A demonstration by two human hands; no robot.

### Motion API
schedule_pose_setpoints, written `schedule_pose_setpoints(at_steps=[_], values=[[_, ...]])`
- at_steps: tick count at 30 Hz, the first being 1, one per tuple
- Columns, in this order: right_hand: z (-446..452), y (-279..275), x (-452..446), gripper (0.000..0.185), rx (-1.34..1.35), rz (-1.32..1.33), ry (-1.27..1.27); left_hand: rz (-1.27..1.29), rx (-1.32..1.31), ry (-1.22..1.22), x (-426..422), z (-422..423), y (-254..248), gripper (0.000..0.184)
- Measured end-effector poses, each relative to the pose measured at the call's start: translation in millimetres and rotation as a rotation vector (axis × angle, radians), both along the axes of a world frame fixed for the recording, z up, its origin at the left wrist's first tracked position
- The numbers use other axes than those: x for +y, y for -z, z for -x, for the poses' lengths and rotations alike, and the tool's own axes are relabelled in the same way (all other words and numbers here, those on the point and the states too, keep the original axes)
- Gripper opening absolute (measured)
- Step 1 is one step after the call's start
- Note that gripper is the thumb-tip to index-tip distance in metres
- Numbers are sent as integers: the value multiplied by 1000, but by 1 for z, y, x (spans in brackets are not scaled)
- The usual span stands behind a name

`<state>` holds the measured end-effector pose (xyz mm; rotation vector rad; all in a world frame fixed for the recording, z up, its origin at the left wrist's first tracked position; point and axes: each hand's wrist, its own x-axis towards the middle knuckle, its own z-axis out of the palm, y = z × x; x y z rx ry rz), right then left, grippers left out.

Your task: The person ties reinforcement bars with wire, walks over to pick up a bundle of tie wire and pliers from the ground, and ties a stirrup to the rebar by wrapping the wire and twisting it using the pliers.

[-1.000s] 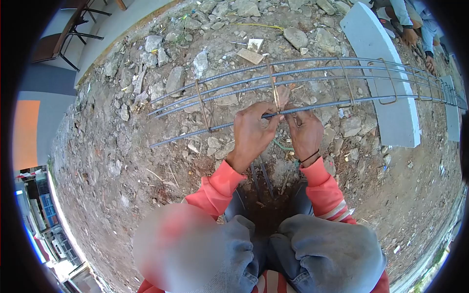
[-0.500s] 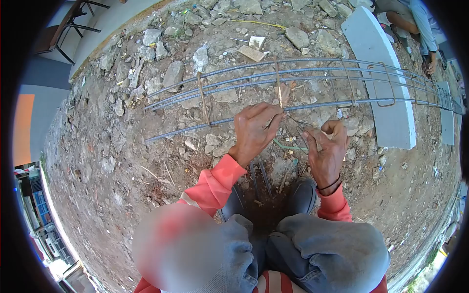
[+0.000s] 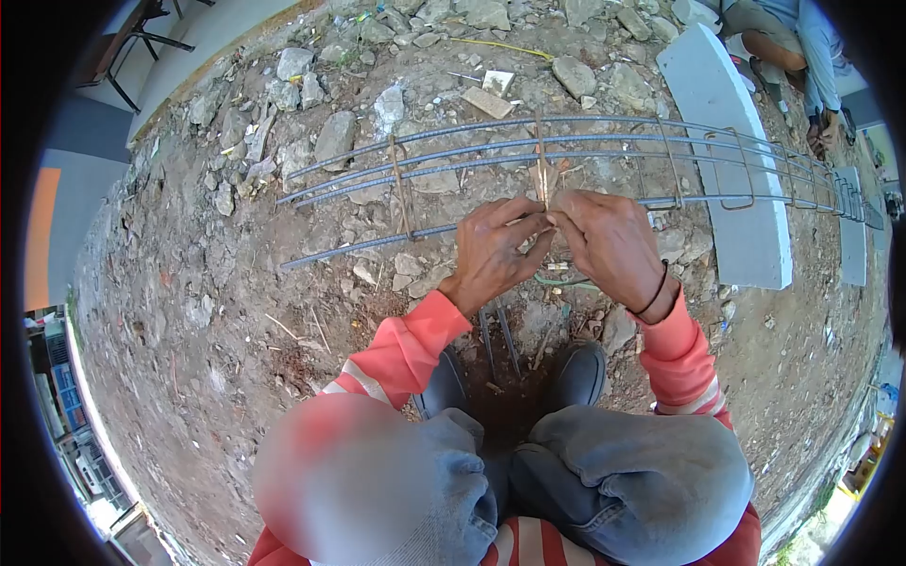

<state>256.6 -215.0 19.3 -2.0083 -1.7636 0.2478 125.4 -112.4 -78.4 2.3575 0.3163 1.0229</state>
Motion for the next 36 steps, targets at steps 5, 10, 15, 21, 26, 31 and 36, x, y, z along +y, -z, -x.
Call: schedule_pose_setpoints(at_steps=[5, 10, 15, 21, 26, 31, 36], values=[[-24, 24, 6, 12, 229, -143, 218, 109, -25, -91, -8, -6, -1, 16], [-15, 48, -23, 11, 468, -93, 564, 82, -48, -106, -8, -10, 4, 18], [-1, 87, -45, 14, 593, -18, 656, 96, -2, -101, -9, -7, 2, 22], [10, 103, -54, 17, 1673, 132, 567, 249, 111, -107, -6, -6, -11, 35], [-7, 102, -53, 19, 1295, 47, 376, 607, 706, 14, 42, -18, -52, 68], [-14, 44, -35, 32, 563, -91, 272, 1029, 967, 126, 65, -62, -29, 73], [-1, 42, -12, 23, 447, -44, 268, 1391, 737, 298, 70, -86, 16, 47]])
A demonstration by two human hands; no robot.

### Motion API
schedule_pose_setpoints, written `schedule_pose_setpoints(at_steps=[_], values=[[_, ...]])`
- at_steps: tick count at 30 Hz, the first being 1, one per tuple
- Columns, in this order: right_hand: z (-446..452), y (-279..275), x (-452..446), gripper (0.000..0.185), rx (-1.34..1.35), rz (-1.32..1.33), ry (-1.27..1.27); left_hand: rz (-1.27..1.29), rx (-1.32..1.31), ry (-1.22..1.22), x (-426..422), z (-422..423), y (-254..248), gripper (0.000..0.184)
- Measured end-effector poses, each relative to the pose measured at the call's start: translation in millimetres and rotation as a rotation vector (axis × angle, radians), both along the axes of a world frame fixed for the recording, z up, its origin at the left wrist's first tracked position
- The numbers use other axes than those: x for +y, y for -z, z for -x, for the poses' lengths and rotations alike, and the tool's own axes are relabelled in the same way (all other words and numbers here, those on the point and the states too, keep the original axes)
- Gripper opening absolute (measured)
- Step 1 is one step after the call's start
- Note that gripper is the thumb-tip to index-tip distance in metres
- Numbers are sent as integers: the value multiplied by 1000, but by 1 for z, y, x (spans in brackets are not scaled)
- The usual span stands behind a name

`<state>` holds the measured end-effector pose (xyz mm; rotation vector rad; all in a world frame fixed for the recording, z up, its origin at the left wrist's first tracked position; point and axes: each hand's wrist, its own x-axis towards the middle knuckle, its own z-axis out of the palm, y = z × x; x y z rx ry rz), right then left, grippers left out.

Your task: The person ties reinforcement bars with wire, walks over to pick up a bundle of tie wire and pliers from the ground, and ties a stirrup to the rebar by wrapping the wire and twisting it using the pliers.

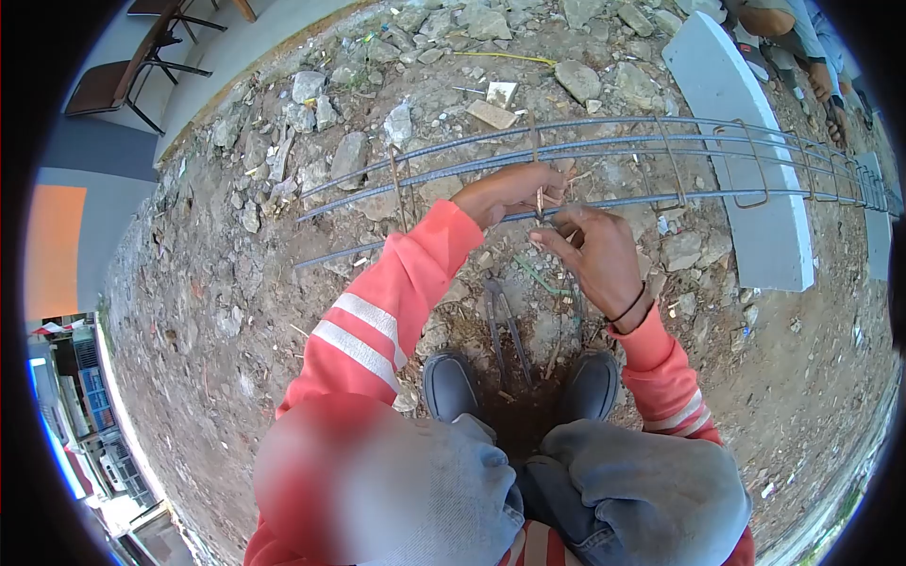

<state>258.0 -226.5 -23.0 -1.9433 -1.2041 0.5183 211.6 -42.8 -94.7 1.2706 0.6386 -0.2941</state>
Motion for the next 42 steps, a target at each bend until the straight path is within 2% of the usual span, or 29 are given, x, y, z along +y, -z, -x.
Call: schedule_pose_setpoints(at_steps=[2, 3, 5, 6, 8, 9, 10, 12, 13, 14, 16, 17, 19, 22, 24, 27, 29, 30, 32, 33, 35, 36, 38, 39, 41, 42], values=[[7, 5, 4, 24, -130, 81, 89, 50, 10, -50, -6, 5, -1, 24], [10, 14, 3, 24, -126, 79, 86, 48, 14, -54, -11, 8, -9, 24], [22, 36, -4, 33, 206, -6, 203, 10, 89, -135, -20, 15, -28, 14], [26, 41, -5, 33, 213, -5, 197, 10, 96, -141, -21, 15, -26, 14], [33, 46, -7, 38, 1048, -87, 365, 4, 103, -221, -23, 15, -22, 14], [35, 41, -9, 43, 1191, -108, 388, 6, 106, -221, -22, 17, -24, 14], [38, 46, -13, 43, 1190, -108, 389, 1, 82, -192, -19, 16, -27, 15], [38, 71, -30, 46, 1343, -247, 585, -1, 49, -165, -17, 15, -31, 17], [38, 105, -48, 46, 1205, -165, 519, 0, 69, -181, -18, 15, -32, 17], [49, 120, -59, 46, 1200, -161, 520, 2, 90, -195, -19, 15, -31, 18], [72, 133, -80, 44, 178, 240, -29, 33, 71, -210, -21, 16, -24, 20], [86, 137, -83, 44, 184, 251, -22, 58, 56, -225, -22, 17, -18, 22], [122, 134, -77, 51, -39, 397, -67, 62, 49, -197, -19, 17, -16, 23], [128, 138, -63, 60, -62, 570, -81, 63, 26, -174, -17, 19, -18, 28], [124, 132, -54, 56, 4, 534, -59, 65, 23, -181, -17, 18, -17, 31], [126, 128, -48, 45, 85, 682, -63, 110, -19, -215, -16, 22, -16, 35], [138, 126, -47, 35, 13, 575, -145, 111, -25, -209, -16, 21, -10, 39], [141, 127, -48, 35, 12, 577, -141, 109, -27, -202, -16, 20, -9, 42], [147, 131, -50, 25, 30, 347, -111, 113, -35, -197, -14, 20, -8, 45], [150, 138, -52, 25, 28, 347, -106, 115, -40, -196, -14, 20, -8, 48], [151, 154, -60, 21, 319, 144, -158, 115, -54, -176, -12, 19, -10, 53], [151, 154, -64, 21, 316, 146, -161, 115, -64, -165, -10, 20, -8, 58], [149, 155, -73, 26, 966, 33, -305, 122, -90, -154, -8, 20, -2, 60], [146, 142, -75, 26, 962, 42, -306, 132, -110, -133, -9, 19, 2, 63], [131, 89, -74, 30, 1449, 29, -470, 119, -112, -130, -9, 20, -1, 62], [122, 70, -72, 30, 1443, 42, -474, 101, -104, -122, -10, 21, -3, 62]])
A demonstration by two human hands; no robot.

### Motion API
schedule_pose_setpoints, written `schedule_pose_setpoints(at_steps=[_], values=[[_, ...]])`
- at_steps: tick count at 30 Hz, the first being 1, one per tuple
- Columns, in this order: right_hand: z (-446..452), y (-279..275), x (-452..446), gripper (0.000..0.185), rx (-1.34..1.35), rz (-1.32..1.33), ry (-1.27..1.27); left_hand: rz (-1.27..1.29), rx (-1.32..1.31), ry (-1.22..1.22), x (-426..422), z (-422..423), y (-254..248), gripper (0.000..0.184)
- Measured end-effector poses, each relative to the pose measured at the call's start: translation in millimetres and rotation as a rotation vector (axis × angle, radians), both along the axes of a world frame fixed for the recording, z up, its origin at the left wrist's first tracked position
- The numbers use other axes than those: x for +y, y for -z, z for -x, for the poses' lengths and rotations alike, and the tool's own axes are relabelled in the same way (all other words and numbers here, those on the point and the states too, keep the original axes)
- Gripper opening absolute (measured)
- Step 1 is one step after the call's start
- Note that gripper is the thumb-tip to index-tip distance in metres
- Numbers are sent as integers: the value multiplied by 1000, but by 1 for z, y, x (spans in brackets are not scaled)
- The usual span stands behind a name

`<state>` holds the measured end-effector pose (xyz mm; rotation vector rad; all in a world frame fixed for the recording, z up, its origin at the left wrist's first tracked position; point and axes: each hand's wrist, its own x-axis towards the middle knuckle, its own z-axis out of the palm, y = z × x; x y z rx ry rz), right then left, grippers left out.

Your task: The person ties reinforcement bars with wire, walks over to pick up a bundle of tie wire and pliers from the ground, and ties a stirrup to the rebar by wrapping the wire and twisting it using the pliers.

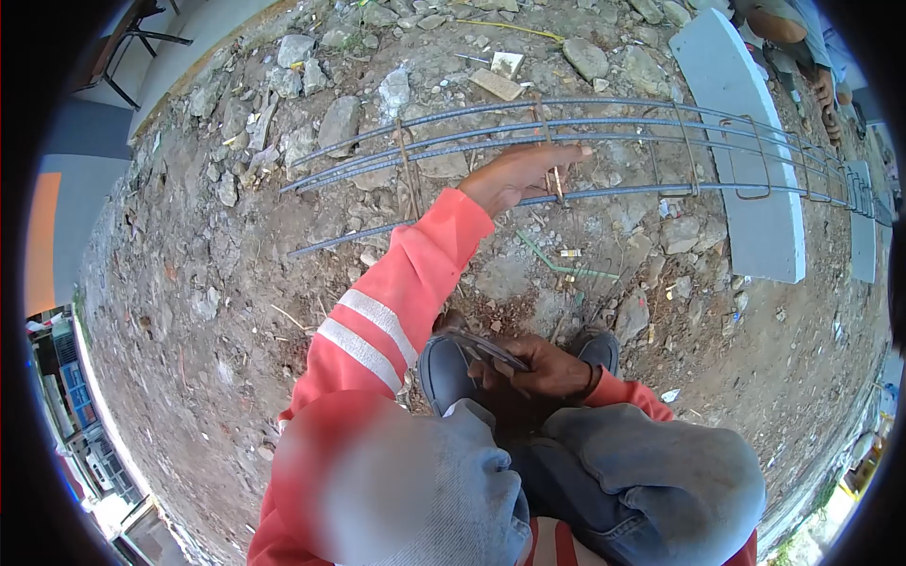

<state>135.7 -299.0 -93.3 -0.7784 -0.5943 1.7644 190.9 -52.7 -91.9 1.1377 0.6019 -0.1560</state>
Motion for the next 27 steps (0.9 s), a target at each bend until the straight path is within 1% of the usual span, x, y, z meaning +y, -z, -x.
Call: schedule_pose_setpoints(at_steps=[2, 4, 6, 8, 10, 12, 13, 14, 15, 16, 17, 19, 22, 24, 25, 27], values=[[-24, -37, 4, 30, -431, -377, -232, 9, -4, -8, 0, 2, -7, 59], [-49, -86, 6, 30, -433, -306, -384, 15, -13, -6, -2, 1, -9, 56], [-91, -153, 19, 29, -544, -189, -545, 35, -40, -31, -3, 0, -7, 52], [-120, -204, 21, 34, -680, -189, -455, 38, -33, -32, -3, 0, -7, 53], [-143, -241, 26, 38, -1005, -170, -392, 42, -28, -30, -3, 1, -9, 55], [-147, -253, 33, 40, -1554, -133, -347, -9, -40, -4, -3, 1, -12, 61], [-150, -245, 31, 35, -1784, -73, -334, -7, -49, -4, -3, 1, -12, 61], [-153, -236, 30, 35, -1791, -68, -337, -21, -40, 0, -4, 1, -12, 65], [-157, -226, 30, 32, -1971, 41, -462, -35, -30, 7, -5, 1, -11, 69], [-160, -217, 30, 28, -2141, 160, -592, -31, -36, 13, -4, 1, -12, 69], [-162, -208, 30, 28, -2144, 168, -592, -20, -49, 21, -3, 1, -12, 71], [-165, -194, 32, 22, -2062, 88, -559, -1, -60, 31, -2, 1, -8, 72], [-159, -186, 44, 17, -2076, 103, -607, 42, -41, 48, 0, 0, -7, 72], [-156, -183, 51, 16, -2087, 92, -617, 36, -70, -81, -5, 1, -9, 47], [-156, -182, 53, 14, -2097, 79, -631, 38, -71, -78, -3, 1, -9, 47], [-158, -179, 56, 14, -2108, 82, -651, 24, -72, 9, -1, 2, -8, 71]])
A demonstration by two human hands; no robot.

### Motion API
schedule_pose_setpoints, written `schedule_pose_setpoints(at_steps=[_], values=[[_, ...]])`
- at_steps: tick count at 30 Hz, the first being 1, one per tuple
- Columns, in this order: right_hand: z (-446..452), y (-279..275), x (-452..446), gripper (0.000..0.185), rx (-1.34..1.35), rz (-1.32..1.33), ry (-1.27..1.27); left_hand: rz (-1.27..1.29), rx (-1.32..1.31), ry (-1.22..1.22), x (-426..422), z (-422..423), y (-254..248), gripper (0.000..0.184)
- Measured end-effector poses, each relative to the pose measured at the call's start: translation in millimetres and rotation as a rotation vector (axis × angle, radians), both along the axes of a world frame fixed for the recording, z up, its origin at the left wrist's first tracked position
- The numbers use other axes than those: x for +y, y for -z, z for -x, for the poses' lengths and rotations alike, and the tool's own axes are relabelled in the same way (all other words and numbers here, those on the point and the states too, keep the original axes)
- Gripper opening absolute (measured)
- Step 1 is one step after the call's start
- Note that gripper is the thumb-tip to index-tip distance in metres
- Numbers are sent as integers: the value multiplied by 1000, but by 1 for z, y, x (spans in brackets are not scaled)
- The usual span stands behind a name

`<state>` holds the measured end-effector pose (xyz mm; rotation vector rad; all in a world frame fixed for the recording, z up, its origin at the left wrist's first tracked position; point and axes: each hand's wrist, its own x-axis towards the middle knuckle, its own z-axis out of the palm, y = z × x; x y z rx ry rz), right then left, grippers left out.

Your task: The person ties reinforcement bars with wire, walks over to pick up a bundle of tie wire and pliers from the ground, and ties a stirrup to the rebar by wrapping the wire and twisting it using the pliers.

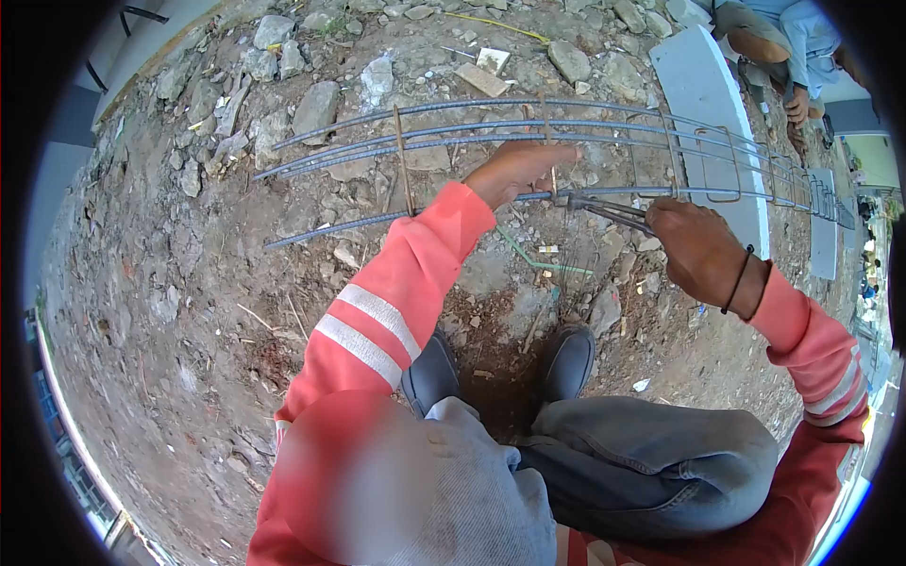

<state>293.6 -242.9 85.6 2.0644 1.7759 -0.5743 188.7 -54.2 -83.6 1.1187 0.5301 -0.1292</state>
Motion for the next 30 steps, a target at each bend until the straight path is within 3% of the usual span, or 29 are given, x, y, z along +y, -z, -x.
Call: schedule_pose_setpoints(at_steps=[1, 3, 10, 13, 23, 26, 28, 29, 30], values=[[0, 1, 1, 13, -16, 8, -13, 2, 1, 1, -1, 0, 1, 71], [2, -1, 2, 13, -32, 7, -28, 4, 15, -99, -3, -3, 2, 42], [-5, 5, 2, 12, 10, 54, -17, 33, 61, -78, -1, -7, 13, 48], [-9, 8, 0, 13, 70, 34, 2, 21, 68, -30, 0, -7, 9, 61], [-28, 30, -23, 22, 248, -70, -8, -42, 34, 9, 0, -11, 13, 39], [-22, 26, -27, 23, 353, -203, 37, -32, 30, 1, 0, -7, 4, 38], [-9, 16, -21, 24, 700, -154, 390, -13, 15, 8, 0, -5, 0, 38], [-1, 14, -19, 24, 692, -161, 395, 56, 9, 25, 2, -6, -1, 42], [9, 14, -17, 24, 865, -66, 478, 126, 4, 49, 2, -7, -1, 46]])
